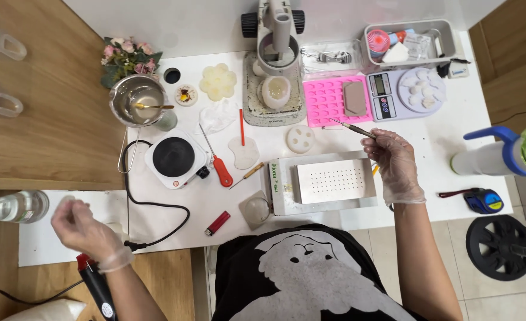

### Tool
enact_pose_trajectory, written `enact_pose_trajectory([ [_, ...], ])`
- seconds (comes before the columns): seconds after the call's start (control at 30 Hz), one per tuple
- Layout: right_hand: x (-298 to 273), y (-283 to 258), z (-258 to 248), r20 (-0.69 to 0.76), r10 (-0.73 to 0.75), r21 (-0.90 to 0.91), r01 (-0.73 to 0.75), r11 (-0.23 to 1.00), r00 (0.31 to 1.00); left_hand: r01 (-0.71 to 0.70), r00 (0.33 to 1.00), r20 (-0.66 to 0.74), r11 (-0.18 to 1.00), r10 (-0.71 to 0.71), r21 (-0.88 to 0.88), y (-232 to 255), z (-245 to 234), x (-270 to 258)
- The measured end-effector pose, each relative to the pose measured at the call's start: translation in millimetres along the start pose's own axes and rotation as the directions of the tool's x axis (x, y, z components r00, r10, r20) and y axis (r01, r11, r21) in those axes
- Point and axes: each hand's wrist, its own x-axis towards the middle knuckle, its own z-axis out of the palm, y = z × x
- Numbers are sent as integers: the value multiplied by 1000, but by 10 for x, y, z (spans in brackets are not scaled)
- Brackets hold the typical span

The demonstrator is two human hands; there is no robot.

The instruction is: Melting wax, monitoring temperature, and preparing silicone molds for candle production.

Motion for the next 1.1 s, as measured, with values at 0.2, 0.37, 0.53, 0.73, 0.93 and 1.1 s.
enact_pose_trajectory([
  [0.2,-53,117,-187,57,64,273,-77,959,996,162,987,34,982,-159,-98,778,639,-561],
  [0.37,-286,63,80,223,94,531,-202,823,970,263,804,591,928,-61,-262,1223,1664,-1158],
  [0.53,-633,-45,416,387,49,646,-309,698,921,475,523,852,823,20,-311,2089,2506,-1680],
  [0.73,-775,-118,513,455,51,716,-399,572,889,580,525,842,673,123,-460,2283,2678,-1864],
  [0.93,-761,-105,466,546,120,660,-514,548,829,654,562,825,575,66,-492,2400,2681,-1955],
  [1.1,-823,-156,521,577,112,626,-527,575,809,608,656,754,585,10,-537,2441,2639,-1999],
])
